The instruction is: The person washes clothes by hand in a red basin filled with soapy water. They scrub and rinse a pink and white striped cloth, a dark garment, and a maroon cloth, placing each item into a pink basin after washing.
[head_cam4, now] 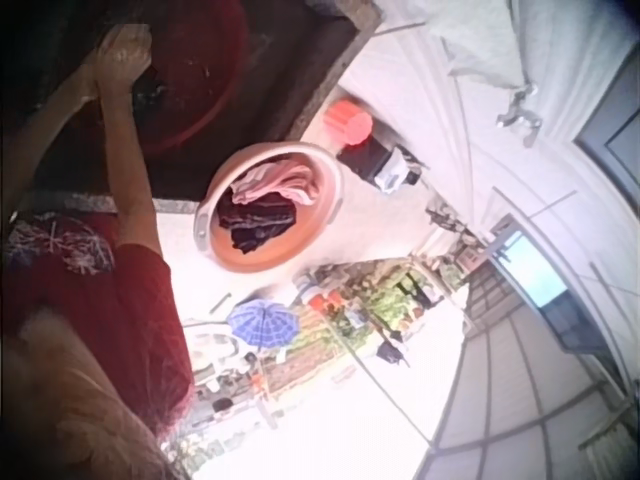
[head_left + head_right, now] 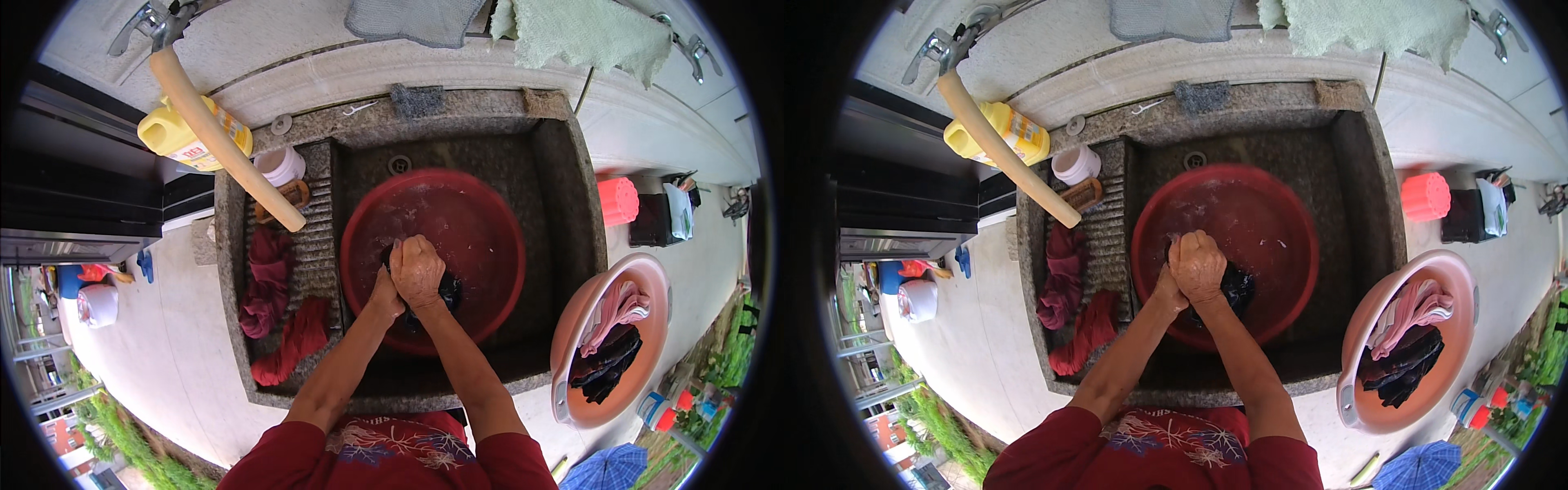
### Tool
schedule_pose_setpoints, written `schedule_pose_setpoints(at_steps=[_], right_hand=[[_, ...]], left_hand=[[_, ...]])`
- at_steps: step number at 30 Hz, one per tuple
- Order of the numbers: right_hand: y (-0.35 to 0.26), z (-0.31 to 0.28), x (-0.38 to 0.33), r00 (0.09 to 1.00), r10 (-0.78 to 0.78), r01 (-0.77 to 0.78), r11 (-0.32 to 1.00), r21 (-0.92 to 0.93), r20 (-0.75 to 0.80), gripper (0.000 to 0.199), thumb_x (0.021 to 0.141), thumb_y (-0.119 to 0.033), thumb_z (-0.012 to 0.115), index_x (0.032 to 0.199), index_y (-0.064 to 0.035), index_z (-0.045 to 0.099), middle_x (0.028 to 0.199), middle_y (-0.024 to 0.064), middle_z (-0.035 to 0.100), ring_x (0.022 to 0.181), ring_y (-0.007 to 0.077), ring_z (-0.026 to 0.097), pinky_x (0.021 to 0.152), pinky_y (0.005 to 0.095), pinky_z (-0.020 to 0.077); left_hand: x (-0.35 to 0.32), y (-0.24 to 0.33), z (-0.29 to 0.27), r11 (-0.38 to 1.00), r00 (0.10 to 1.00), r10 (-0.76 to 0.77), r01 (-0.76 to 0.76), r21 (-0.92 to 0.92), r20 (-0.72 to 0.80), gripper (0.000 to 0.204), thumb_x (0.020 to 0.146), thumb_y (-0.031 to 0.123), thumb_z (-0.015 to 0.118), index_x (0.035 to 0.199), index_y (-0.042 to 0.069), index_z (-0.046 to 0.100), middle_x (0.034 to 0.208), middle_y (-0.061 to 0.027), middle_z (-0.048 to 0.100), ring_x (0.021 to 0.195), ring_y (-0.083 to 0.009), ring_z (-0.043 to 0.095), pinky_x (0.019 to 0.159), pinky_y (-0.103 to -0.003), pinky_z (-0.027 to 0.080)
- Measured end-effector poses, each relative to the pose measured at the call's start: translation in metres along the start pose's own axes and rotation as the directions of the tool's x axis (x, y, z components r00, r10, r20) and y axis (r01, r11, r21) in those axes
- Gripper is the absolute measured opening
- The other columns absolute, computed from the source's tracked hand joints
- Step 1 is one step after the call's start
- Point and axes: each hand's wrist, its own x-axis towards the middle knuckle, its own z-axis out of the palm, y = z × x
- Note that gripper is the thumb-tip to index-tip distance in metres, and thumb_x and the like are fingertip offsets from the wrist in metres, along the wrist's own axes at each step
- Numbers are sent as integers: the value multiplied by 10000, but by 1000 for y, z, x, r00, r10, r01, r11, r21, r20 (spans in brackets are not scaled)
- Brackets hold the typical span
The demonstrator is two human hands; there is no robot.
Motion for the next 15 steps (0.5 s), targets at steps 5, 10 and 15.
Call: schedule_pose_setpoints(at_steps=[5, 10, 15], right_hand=[[108, -4, 7, 870, 466, -416, 868, -270, 159, 385, 825, -409, 617, 1032, -102, 511, 1003, 146, 497, 925, 364, 526, 686, 493, 493], [88, -7, -31, 838, 444, -349, 883, -314, 317, 681, 748, -477, 675, 1328, -225, 422, 1284, 234, 316, 1071, 445, 422, 820, 510, 464], [121, 32, -74, 849, 294, -170, 939, -298, 440, 652, 744, -345, 713, 1314, -178, 444, 1308, 234, 317, 1081, 449, 438, 848, 520, 451]], left_hand=[[13, 14, -22, 814, 950, 245, -92, 573, -196, 582, 865, 447, 578, 1282, 66, 441, 1149, -87, 561, 1055, -213, 539, 905, -317, 419], [30, -1, -56, 282, 814, 572, -79, 956, -101, 665, 880, 414, 559, 1354, 7, 332, 1254, -214, 478, 1163, -324, 467, 989, -383, 348], [49, -2, -94, 403, 955, 165, 163, 901, -247, 828, 844, 544, 529, 1441, 63, 216, 1465, -210, 252, 1334, -355, 281, 1063, -395, 277]])
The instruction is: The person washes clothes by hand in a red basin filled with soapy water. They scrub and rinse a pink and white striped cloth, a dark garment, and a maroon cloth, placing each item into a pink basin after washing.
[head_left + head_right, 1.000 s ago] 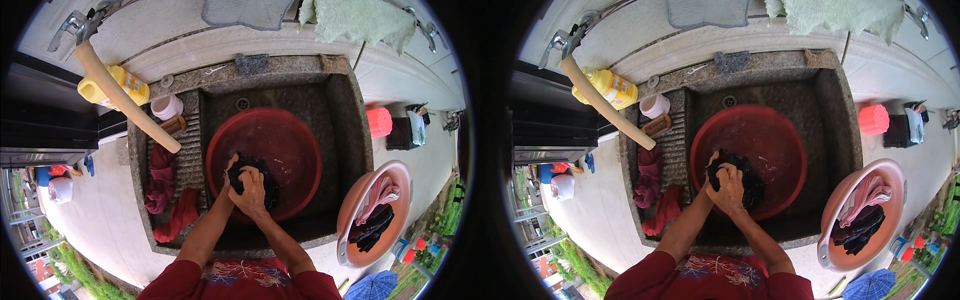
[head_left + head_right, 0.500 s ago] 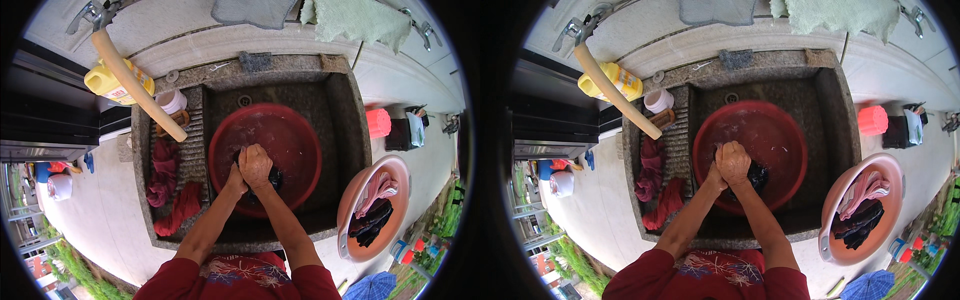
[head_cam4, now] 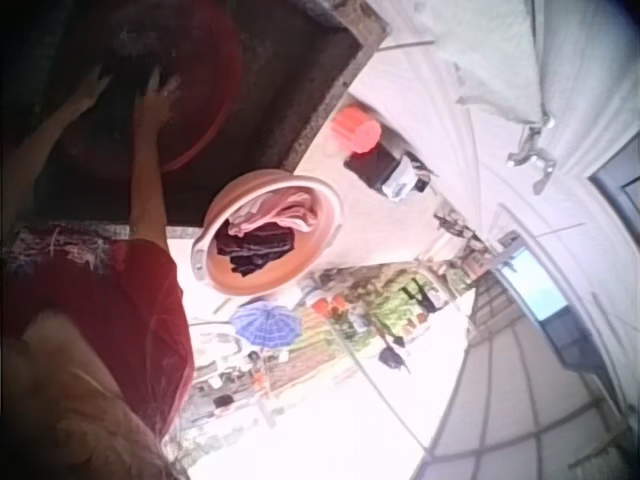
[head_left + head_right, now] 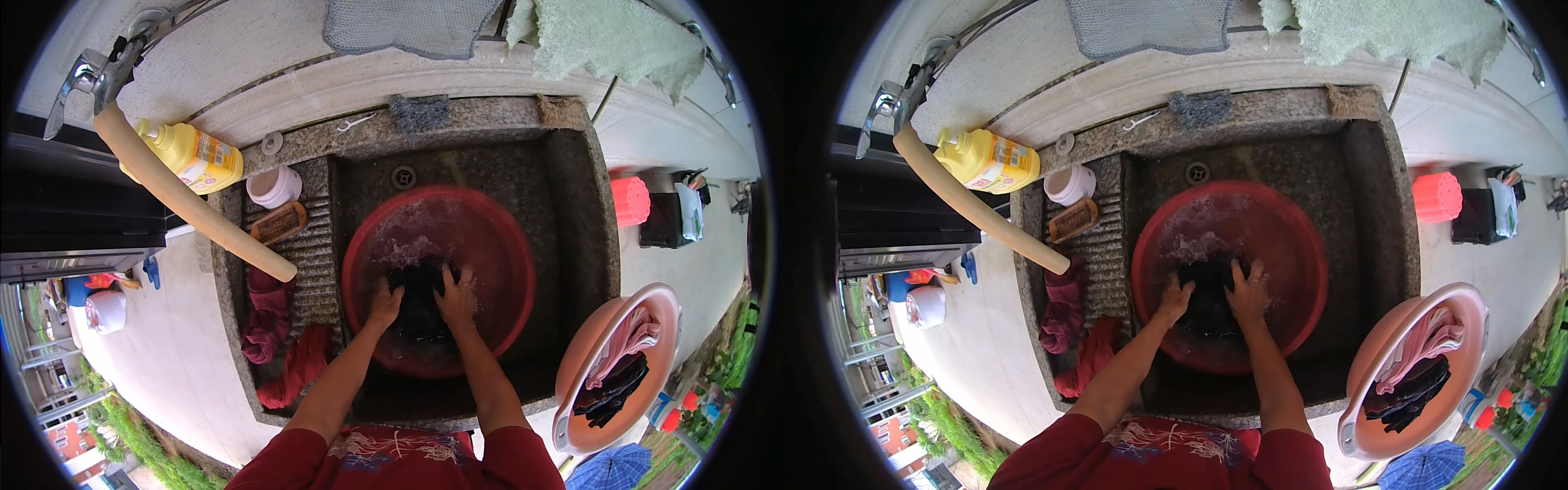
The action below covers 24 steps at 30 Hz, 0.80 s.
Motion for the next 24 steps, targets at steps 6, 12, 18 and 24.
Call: schedule_pose_setpoints(at_steps=[6, 12, 18, 24], right_hand=[[19, 12, 43, 911, 406, -358, 698, 621, 68, 398, 712, -39, 615, 1107, -75, 579, 1174, 201, 433, 998, 352, 508, 789, 415, 469], [-123, -92, -38, 984, -6, 135, 669, 731, -175, 367, 599, -95, 704, 950, -62, 603, 1068, 172, 470, 966, 345, 520, 772, 405, 474], [-152, -117, -62, 909, -214, 350, 856, 380, -357, 432, 454, -196, 802, 835, -100, 623, 969, 143, 498, 842, 322, 540, 650, 421, 489], [-147, -123, -31, 820, -315, 484, 827, 285, -477, 356, 498, -267, 757, 774, -81, 631, 765, 89, 517, 618, 265, 571, 527, 362, 481]], left_hand=[[-44, 92, 13, 576, 778, -367, 620, -532, 510, 962, 734, 737, 507, 1429, 114, 276, 1416, -159, 359, 1295, -339, 356, 1074, -478, 257], [-37, 38, 10, 369, 784, 399, 336, -866, 475, 692, 829, 588, 471, 1339, 126, 400, 1327, -104, 448, 1209, -270, 445, 1001, -441, 346], [-68, 8, 1, 612, 863, 324, 121, -782, 387, 543, 883, 474, 454, 1295, 122, 431, 1290, -78, 466, 1156, -228, 480, 951, -404, 391], [-21, -1, 23, 727, 774, 574, -331, -602, 268, 398, 937, 361, 437, 1251, 118, 461, 1252, -52, 483, 1103, -186, 515, 900, -367, 437]])
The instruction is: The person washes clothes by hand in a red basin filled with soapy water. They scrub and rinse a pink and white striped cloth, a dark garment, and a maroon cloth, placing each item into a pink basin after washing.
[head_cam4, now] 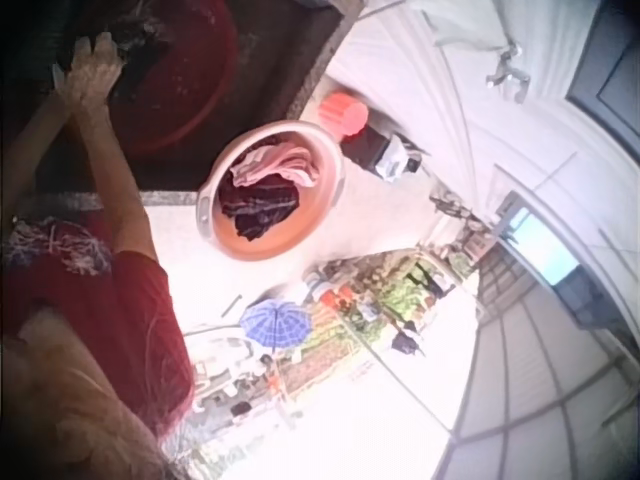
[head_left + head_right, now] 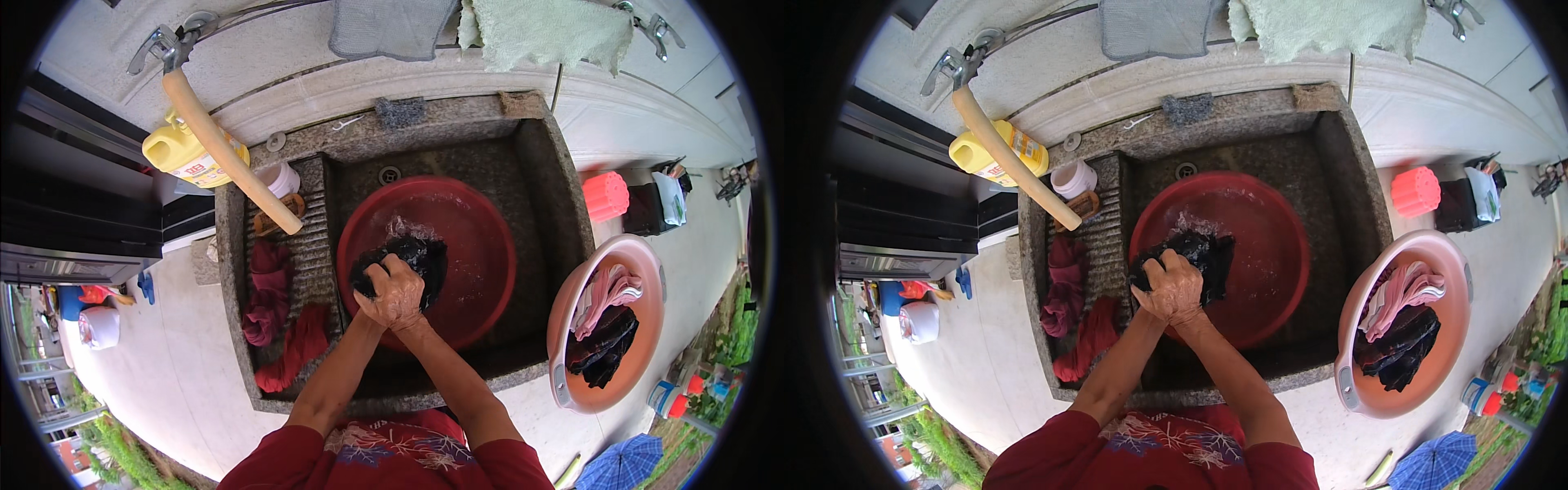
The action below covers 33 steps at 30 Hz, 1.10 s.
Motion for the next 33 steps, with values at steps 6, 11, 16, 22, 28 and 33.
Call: schedule_pose_setpoints(at_steps=[6, 11, 16, 22, 28, 33], right_hand=[[41, -15, 28, 993, 54, -53, 999, 9, -106, 232, 594, -259, 675, 719, -72, 622, 689, 94, 534, 544, 289, 560, 485, 381, 473], [128, -65, -9, 989, 90, -134, 882, -452, -118, 286, 601, -293, 611, 734, -43, 647, 701, 90, 514, 635, 258, 554, 508, 382, 462], [123, -82, -38, 454, 651, -774, 627, -92, 608, 616, 746, -546, 611, 1245, -194, 528, 1168, 154, 510, 1111, 355, 493, 940, 465, 402], [126, -1, -45, 563, 753, -616, 657, -435, 340, 780, 738, -415, 695, 1390, -244, 304, 1310, 240, 319, 1129, 465, 419, 874, 507, 448], [149, 50, -50, 707, 671, -593, 734, -331, 223, 551, 735, -88, 653, 1254, -87, 468, 1138, 198, 537, 990, 402, 549, 810, 435, 477], [131, 30, -34, 768, 571, -637, 726, 259, 290, 390, 684, -44, 613, 1067, -6, 550, 1046, 176, 571, 933, 359, 573, 794, 402, 468]], left_hand=[[37, 44, 51, 730, 996, 91, -58, -681, 12, 311, 943, 221, 469, 1226, 94, 481, 1228, -34, 504, 1029, -164, 562, 798, -339, 503], [-1, 96, 39, 964, 932, -163, 80, -255, -324, 275, 816, 49, 549, 1080, 125, 556, 928, 17, 587, 887, -158, 586, 776, -315, 485], [-4, 62, -11, 939, 787, -329, 334, -88, -522, 419, 727, 41, 566, 1131, 141, 523, 1055, -31, 516, 1007, -170, 482, 836, -354, 411], [5, 29, 16, 775, 792, -2, 388, 499, -611, 695, 795, 303, 672, 1376, 97, 351, 1288, -155, 413, 1226, -327, 384, 1031, -420, 310], [13, 3, -25, 694, 867, 6, 355, 626, -499, 636, 824, 266, 633, 1359, 51, 365, 1310, -151, 442, 1219, -328, 406, 1029, -421, 316], [27, 64, 13, 717, 786, -554, 282, -638, -274, 539, 866, 459, 532, 1264, 99, 489, 1216, -121, 538, 1128, -287, 502, 991, -386, 382]])
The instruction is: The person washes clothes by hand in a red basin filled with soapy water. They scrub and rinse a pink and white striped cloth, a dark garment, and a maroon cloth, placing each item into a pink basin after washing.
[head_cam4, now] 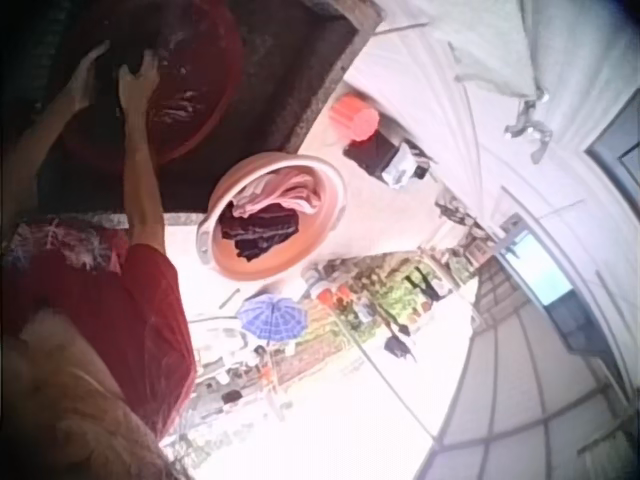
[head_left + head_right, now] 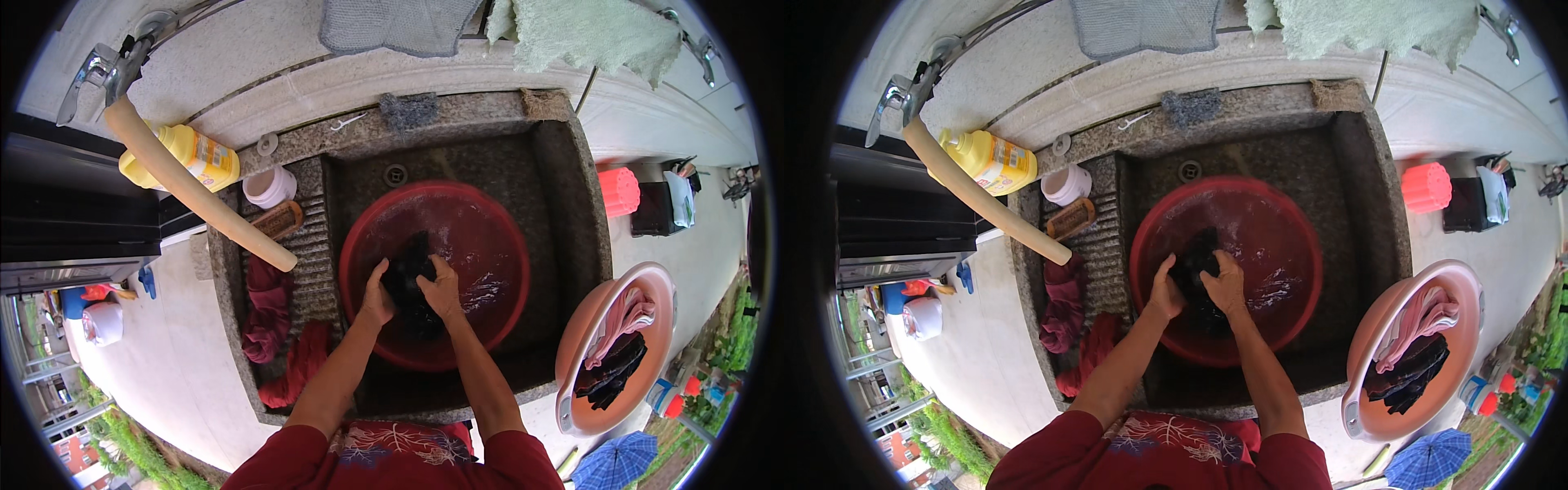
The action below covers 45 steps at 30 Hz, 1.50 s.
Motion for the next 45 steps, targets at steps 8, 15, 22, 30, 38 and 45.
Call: schedule_pose_setpoints(at_steps=[8, 15, 22, 30, 38, 45], right_hand=[[-134, 42, -79, 898, -425, 319, 807, -497, -114, 311, 605, -330, 759, 648, -129, 525, 728, 65, 443, 685, 253, 511, 484, 418, 452], [-141, 41, -56, 820, -534, 329, 733, -595, -205, 264, 721, -278, 685, 612, -94, 531, 609, 86, 536, 556, 261, 585, 444, 369, 476], [-128, 18, -22, 933, -169, 22, 908, -419, -318, 325, 821, -292, 586, 607, -49, 559, 597, 156, 594, 614, 363, 628, 579, 468, 514], [-20, -65, 11, 939, 278, -332, 569, -752, -204, 541, 852, -424, 567, 1350, -352, 367, 1408, 183, 183, 1175, 470, 359, 786, 596, 452], [37, 2, 13, 997, -6, -54, 613, -788, -73, 570, 736, -415, 677, 1262, -274, 507, 1392, 172, 254, 1186, 451, 346, 836, 570, 443], [33, -25, 37, 992, -2, -53, 900, -433, -126, 346, 634, -116, 656, 979, -107, 643, 1297, 124, 411, 1062, 412, 435, 844, 485, 451]], left_hand=[[-21, -20, -46, 963, 906, 204, -253, 88, 372, 501, 921, 527, 420, 1144, 99, 553, 1104, -76, 580, 1036, -226, 556, 940, -367, 431], [-7, -14, -31, 717, 856, 358, -508, 478, 372, 507, 922, 523, 423, 1114, 76, 568, 1070, -74, 589, 1036, -217, 554, 954, -354, 418], [-2, -19, -2, 865, 915, 402, -390, 316, 27, 517, 923, 518, 427, 1084, 53, 584, 1036, -72, 597, 1036, -208, 552, 969, -340, 404], [-45, 14, 13, 439, 880, 467, -319, 840, 90, 742, 834, 337, 652, 1438, 220, 237, 1246, -147, 445, 1137, -266, 438, 965, -440, 370], [39, -13, -59, -185, 861, 471, -116, 976, 191, 576, 863, 210, 585, 1379, 127, 342, 1325, -173, 409, 1203, -315, 431, 999, -399, 357], [23, -6, -24, 964, 994, 91, -71, 255, -68, 610, 837, 434, 586, 1331, 111, 430, 1298, -84, 496, 1172, -284, 469, 987, -389, 369]])
